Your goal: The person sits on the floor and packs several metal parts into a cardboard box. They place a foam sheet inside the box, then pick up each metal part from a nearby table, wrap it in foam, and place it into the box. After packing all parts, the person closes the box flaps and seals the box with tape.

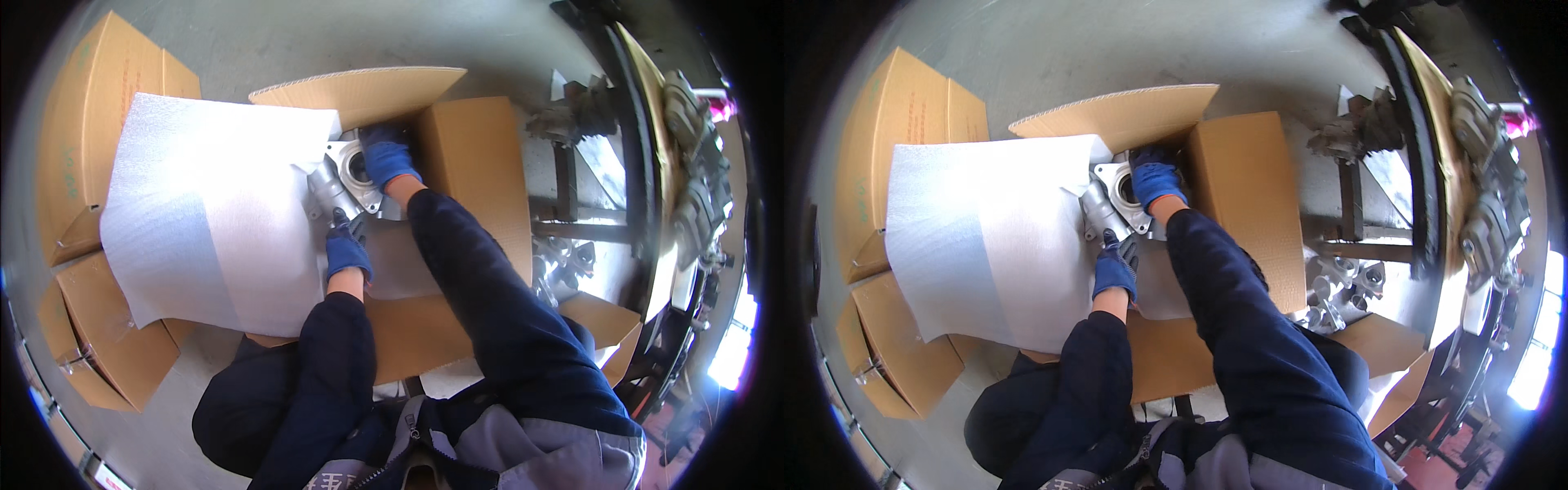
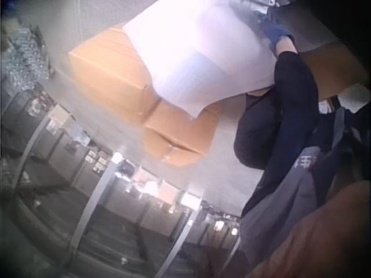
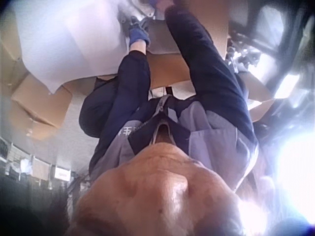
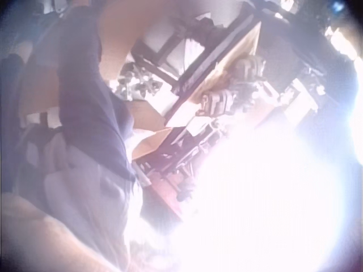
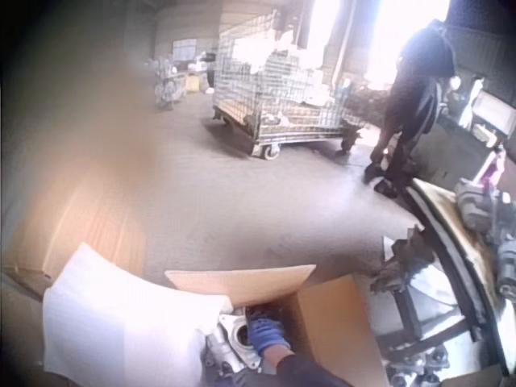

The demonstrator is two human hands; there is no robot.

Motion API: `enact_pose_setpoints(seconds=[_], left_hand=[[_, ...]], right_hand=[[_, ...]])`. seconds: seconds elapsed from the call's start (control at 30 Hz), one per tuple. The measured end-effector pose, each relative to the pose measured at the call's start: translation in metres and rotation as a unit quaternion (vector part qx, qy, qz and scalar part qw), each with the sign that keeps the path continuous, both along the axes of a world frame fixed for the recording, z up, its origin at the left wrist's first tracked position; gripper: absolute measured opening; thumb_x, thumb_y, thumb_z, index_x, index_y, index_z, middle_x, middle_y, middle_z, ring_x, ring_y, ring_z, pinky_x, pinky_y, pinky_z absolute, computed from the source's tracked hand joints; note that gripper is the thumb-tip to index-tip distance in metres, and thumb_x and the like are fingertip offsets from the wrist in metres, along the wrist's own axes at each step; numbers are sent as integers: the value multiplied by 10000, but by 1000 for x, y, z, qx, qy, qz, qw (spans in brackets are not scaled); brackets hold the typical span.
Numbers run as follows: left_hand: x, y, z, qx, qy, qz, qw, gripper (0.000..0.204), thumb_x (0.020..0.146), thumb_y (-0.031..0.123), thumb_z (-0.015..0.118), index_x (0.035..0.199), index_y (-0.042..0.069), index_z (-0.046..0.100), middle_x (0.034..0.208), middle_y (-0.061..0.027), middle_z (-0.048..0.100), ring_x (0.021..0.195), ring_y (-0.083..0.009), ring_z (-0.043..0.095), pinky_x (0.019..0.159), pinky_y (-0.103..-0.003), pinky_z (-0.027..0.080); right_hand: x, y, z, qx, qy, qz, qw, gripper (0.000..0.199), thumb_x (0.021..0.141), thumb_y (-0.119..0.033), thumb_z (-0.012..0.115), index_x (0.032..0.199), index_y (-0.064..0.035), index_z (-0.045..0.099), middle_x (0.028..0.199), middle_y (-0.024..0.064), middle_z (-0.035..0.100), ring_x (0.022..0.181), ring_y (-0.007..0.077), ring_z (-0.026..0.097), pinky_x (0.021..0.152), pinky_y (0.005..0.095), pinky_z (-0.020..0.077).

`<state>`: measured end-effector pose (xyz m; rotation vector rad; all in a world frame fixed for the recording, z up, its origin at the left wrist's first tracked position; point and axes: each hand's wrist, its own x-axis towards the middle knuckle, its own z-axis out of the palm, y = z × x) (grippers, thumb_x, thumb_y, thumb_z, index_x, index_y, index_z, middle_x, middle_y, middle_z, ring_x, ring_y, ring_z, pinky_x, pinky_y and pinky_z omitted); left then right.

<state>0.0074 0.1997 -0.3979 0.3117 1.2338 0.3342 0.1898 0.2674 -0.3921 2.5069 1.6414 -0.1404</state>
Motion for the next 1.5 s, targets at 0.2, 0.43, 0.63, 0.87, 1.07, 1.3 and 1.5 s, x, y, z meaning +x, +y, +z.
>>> enact_pose_setpoints(seconds=[0.2, 0.43, 0.63, 0.87, 1.07, 1.3, 1.5], left_hand=[[-21, 27, 30, -79, 60, -17, 995, 506, 958, 574, 450, 1274, 191, 544, 1290, -106, 571, 1184, -299, 540, 974, -469, 383], [-24, 38, 134, 6, -91, -39, 995, 580, 944, 535, 521, 1384, 160, 476, 1437, -70, 481, 1330, -242, 433, 1027, -432, 356], [-47, -2, 271, 233, -182, -64, 953, 545, 991, 409, 531, 1427, 89, 466, 1425, -179, 494, 1331, -300, 451, 1138, -401, 300], [-65, -33, 313, 379, -120, -84, 914, 523, 986, 381, 557, 1425, 111, 470, 1401, -175, 517, 1328, -285, 467, 1152, -426, 286], [7, -78, 340, 753, -68, -140, 639, 805, 873, 367, 747, 1474, 2, 355, 1311, -241, 591, 1208, -330, 600, 1002, -418, 481], [54, -137, 424, 948, -6, -193, 253, 847, 711, 410, 788, 1401, 63, 441, 1424, -199, 476, 1270, -405, 489, 1080, -537, 364], [0, -139, 401, 689, -182, -295, 637, 983, 620, 385, 911, 1405, 38, 431, 1328, -148, 579, 1193, -294, 593, 1007, -397, 503]], right_hand=[[-11, -43, 87, 119, 67, -30, 990, 247, 780, -197, 639, 994, -91, 702, 972, 206, 683, 897, 375, 668, 830, 507, 506], [16, -158, 325, 207, 91, 80, 971, 113, 787, -204, 641, 743, -122, 705, 703, 148, 676, 695, 336, 672, 647, 455, 504], [114, -276, 438, 415, -190, -141, 878, 457, 779, -189, 640, 1228, -120, 591, 987, 178, 649, 870, 383, 627, 738, 517, 498], [189, -364, 425, 395, -28, -476, 785, 853, 809, -467, 688, 1492, -92, 342, 1187, 260, 635, 1042, 419, 643, 910, 470, 499], [152, -376, 430, 436, 83, -425, 789, 738, 801, -289, 727, 1448, -84, 438, 1077, 176, 701, 951, 272, 699, 794, 360, 546], [29, -389, 476, 419, 377, 77, 822, 529, 848, -91, 681, 1343, 15, 527, 1425, 227, 506, 1224, 320, 582, 996, 401, 490], [8, -348, 470, 359, 225, 208, 882, 591, 835, -58, 701, 1381, 21, 491, 1286, 220, 588, 1131, 352, 616, 967, 435, 507]])
